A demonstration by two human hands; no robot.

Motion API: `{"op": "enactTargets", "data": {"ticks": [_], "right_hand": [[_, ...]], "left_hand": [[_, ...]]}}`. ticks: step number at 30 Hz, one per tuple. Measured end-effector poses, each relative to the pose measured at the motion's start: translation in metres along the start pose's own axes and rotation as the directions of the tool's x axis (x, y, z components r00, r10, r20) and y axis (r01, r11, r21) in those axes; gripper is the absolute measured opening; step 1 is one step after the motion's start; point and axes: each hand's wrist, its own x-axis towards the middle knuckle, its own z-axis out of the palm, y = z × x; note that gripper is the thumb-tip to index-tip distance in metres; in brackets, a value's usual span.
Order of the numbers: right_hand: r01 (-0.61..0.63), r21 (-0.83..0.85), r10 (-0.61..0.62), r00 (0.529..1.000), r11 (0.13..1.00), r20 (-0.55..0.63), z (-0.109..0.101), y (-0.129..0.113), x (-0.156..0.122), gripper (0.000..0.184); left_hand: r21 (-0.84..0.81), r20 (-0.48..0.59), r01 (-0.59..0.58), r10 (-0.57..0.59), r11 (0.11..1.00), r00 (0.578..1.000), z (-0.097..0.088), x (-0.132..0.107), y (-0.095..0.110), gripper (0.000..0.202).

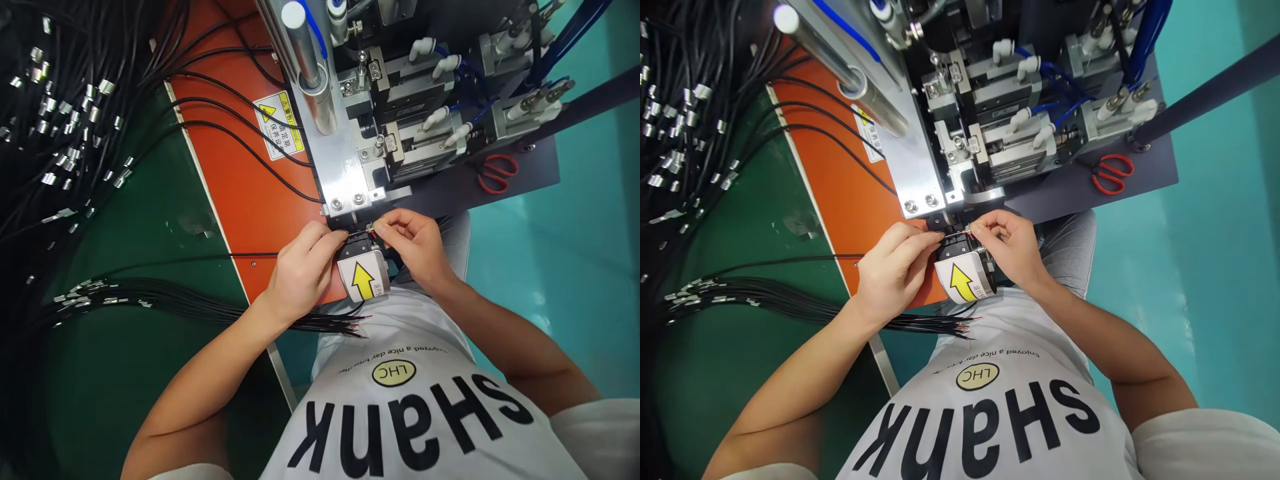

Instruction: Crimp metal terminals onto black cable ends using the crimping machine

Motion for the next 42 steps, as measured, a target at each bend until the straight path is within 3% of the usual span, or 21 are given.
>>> {"op": "enactTargets", "data": {"ticks": [21, 42], "right_hand": [[0.041, -0.051, -0.043, 0.998, 0.998, -0.036, 0.0022, -0.0008, 0.0017, 0.01], [0.109, -0.096, -0.114, 0.992, 0.989, -0.047, 0.0029, 0.0054, 0.0008, 0.007]], "left_hand": [[0.076, -0.013, -0.047, 0.049, 0.996, 0.999, 0.0056, 0.0015, -0.0036, 0.027], [0.116, 0.064, -0.064, 0.056, 0.991, 0.996, 0.0012, 0.0043, 0.0007, 0.029]]}}
